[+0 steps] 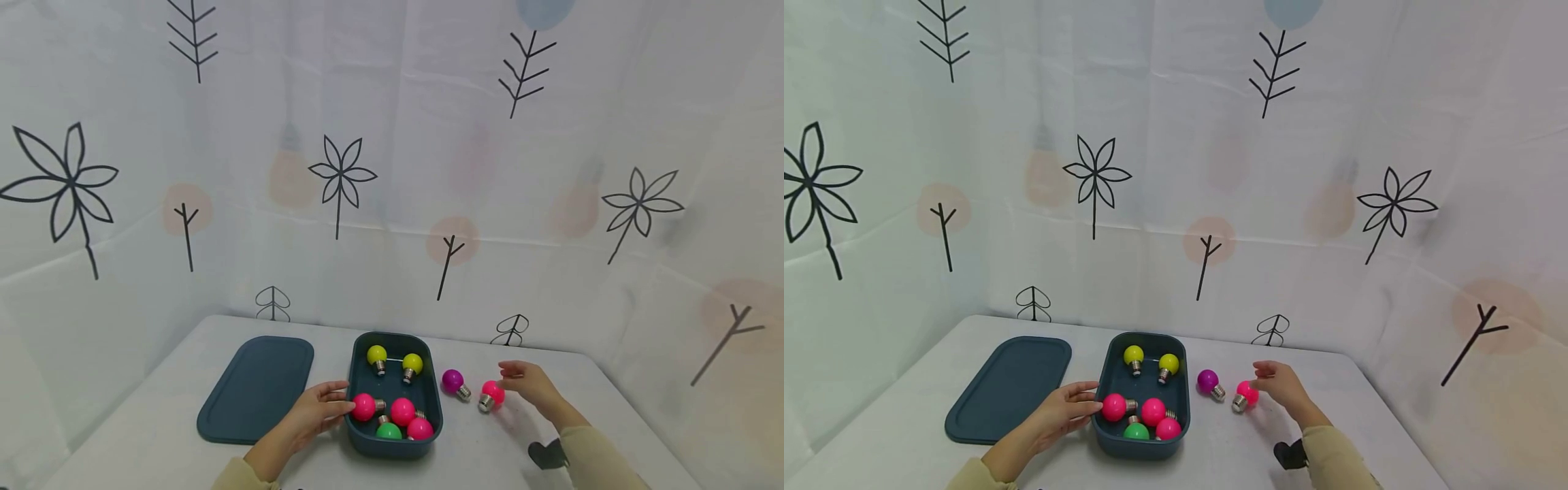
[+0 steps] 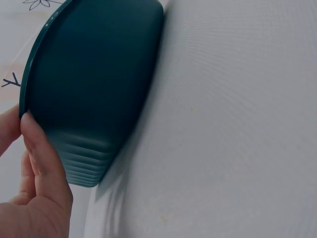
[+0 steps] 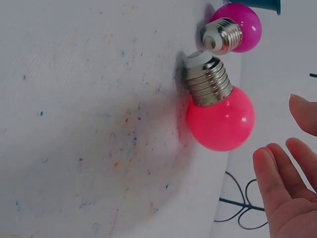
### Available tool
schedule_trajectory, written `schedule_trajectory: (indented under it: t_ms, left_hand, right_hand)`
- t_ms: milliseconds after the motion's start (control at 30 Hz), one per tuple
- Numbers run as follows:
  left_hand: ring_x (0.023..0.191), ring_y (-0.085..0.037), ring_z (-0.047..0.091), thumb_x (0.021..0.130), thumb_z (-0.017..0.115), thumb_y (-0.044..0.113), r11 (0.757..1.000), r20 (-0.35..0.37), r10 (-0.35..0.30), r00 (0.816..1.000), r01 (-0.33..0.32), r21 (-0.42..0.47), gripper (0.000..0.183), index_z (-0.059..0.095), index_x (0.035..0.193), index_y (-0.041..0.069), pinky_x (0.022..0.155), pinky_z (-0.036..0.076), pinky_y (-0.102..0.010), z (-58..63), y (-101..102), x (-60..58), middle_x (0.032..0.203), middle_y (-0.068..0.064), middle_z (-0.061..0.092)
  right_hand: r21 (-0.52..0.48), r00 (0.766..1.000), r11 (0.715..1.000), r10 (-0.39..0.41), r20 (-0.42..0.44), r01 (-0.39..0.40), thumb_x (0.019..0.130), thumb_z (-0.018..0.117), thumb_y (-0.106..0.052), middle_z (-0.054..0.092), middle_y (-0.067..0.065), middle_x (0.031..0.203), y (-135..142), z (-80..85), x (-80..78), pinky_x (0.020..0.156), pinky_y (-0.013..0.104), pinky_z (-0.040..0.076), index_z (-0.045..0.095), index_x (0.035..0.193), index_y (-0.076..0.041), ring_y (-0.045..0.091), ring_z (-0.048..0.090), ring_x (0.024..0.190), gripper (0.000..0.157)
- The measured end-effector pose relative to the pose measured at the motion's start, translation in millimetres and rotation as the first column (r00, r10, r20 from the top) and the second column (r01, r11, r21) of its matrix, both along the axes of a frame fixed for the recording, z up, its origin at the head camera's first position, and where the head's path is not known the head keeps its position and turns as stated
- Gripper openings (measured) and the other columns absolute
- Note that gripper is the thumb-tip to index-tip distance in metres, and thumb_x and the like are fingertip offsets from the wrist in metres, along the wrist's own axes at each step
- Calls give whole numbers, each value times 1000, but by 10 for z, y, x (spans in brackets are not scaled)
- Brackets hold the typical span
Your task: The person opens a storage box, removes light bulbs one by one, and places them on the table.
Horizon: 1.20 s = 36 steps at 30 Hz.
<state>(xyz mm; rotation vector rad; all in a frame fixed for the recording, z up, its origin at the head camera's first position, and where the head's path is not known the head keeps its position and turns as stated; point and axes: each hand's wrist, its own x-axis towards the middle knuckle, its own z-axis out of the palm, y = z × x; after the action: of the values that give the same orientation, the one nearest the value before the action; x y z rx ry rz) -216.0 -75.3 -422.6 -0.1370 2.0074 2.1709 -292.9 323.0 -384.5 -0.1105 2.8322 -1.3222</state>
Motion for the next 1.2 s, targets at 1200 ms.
schedule_trajectory:
  t_ms: [1200]
  left_hand:
    - [80,-17,59,78,76,10,1000,0,-1,1000,1,-2,61,46,130,-4,76,53,-32,11,-1,4,107,-14,56]
  right_hand:
    - [-45,995,995,93,-25,-94,82,72,-11,59,21,112,-607,145,-120,85,44,48,57,120,4,29,58,99,44]
